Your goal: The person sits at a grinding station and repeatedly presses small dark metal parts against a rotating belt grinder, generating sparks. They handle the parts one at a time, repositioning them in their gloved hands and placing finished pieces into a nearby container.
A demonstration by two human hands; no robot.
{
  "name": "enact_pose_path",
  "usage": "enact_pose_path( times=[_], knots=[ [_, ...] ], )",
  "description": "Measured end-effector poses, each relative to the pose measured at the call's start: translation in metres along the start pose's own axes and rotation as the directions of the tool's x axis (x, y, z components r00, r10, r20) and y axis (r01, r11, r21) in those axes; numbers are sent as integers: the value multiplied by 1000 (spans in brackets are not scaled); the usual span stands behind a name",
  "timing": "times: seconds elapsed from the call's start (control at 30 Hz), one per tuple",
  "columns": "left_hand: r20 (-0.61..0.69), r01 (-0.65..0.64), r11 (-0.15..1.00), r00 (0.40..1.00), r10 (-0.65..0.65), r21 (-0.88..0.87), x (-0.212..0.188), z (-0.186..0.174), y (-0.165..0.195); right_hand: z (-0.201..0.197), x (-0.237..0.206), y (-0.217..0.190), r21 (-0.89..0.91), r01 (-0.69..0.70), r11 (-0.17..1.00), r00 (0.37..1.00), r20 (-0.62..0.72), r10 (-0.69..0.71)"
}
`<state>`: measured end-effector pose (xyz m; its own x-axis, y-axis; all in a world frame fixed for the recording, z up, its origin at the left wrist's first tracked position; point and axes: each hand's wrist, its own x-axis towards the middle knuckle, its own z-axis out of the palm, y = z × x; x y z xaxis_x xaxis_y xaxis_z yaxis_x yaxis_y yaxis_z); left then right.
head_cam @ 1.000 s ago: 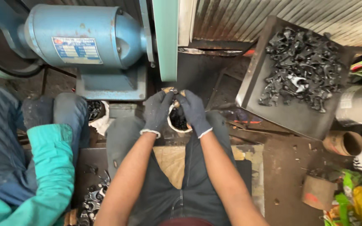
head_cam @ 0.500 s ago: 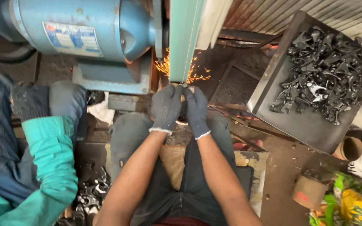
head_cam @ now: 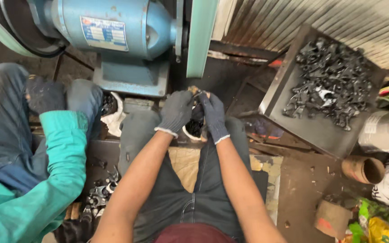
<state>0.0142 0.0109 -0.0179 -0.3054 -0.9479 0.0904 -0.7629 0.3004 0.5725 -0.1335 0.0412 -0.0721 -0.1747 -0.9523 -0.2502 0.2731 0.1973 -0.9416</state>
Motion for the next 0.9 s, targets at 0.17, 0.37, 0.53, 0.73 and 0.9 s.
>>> enact_pose_path(
  times=[0.17, 0.37, 0.53, 0.73, 0.9],
  knots=[
    [-33, 117, 917, 990, -139, -381, 1, -11, -2, -4, -8, -20, 10, 69, 998, 997, 46, -69],
    [62, 445, 870, 895, -442, -214, 18, -9, -1, 6, 5, -21, -13, -44, 999, 998, 43, 45],
    [9, 481, 862, 874, -486, -162, 27, -8, -5, 11, 28, -4, -28, -82, 996, 995, 53, 84],
    [145, 527, 757, 845, -515, -387, 27, -7, -11, 5, 25, 2, -346, -29, 938, 1000, -19, 24],
    [240, 536, 699, 842, -483, -473, 22, -1, -11, 10, 16, -2, -13, -44, 999, 998, -41, 44]
  ],
)
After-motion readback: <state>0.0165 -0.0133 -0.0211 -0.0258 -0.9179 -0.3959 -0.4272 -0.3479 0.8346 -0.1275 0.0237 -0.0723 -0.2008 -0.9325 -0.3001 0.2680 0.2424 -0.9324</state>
